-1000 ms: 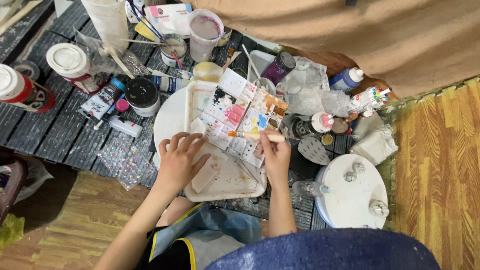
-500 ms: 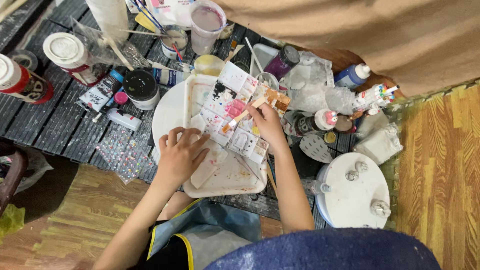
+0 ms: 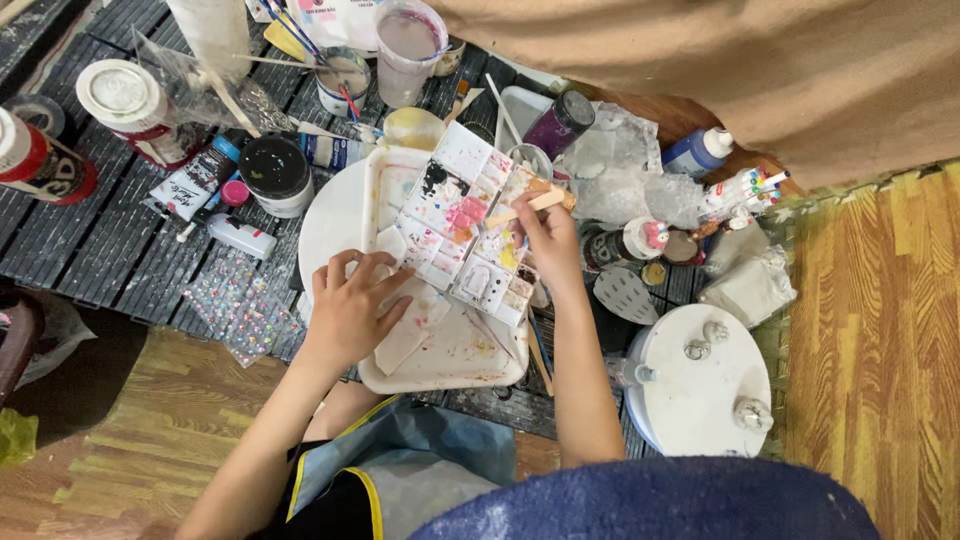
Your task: The person paints small figurines using a fine brush and a watercolor palette. They dip the brush in paint, apply it to the figurines, and occasionally clean the brush on a paper towel. The person also moves the paint palette and handles small sculpted objects on a rotating stand.
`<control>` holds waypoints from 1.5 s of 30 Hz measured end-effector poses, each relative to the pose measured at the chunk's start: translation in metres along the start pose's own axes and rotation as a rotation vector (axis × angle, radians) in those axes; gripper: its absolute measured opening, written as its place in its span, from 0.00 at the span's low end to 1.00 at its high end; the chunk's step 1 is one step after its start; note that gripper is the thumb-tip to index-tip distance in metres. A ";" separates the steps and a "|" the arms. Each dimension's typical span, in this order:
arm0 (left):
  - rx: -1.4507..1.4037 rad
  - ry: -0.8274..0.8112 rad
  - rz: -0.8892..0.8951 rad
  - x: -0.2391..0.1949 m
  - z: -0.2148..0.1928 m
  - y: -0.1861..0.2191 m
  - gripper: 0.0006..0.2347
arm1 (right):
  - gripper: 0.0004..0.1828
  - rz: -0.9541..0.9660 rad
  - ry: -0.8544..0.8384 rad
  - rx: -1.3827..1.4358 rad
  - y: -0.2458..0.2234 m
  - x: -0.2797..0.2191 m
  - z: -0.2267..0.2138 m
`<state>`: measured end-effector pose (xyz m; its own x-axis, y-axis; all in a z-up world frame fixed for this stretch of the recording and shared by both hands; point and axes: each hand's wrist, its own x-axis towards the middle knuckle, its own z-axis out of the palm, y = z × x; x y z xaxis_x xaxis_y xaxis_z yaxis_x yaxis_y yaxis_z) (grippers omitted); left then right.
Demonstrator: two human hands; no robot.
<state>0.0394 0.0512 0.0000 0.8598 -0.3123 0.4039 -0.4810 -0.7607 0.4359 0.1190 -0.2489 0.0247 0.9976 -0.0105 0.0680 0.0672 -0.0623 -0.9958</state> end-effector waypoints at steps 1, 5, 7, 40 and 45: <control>-0.007 0.006 0.005 -0.001 0.000 0.000 0.16 | 0.08 -0.008 0.017 0.011 0.001 -0.001 -0.002; -0.023 0.005 0.003 0.000 0.000 -0.001 0.15 | 0.09 -0.019 -0.022 -0.164 0.004 -0.002 0.004; -0.027 0.000 0.003 -0.002 0.001 -0.001 0.15 | 0.13 -0.070 -0.013 -0.212 0.005 -0.005 0.014; -0.056 -0.021 0.016 0.010 -0.005 -0.005 0.17 | 0.15 0.125 0.110 0.075 -0.023 0.108 -0.019; -0.115 -0.036 0.018 0.017 -0.007 -0.008 0.15 | 0.15 -0.067 0.125 -0.013 -0.016 0.147 -0.030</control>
<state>0.0565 0.0562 0.0089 0.8553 -0.3473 0.3844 -0.5114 -0.6850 0.5189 0.2638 -0.2792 0.0521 0.9813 -0.1302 0.1418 0.1322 -0.0796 -0.9880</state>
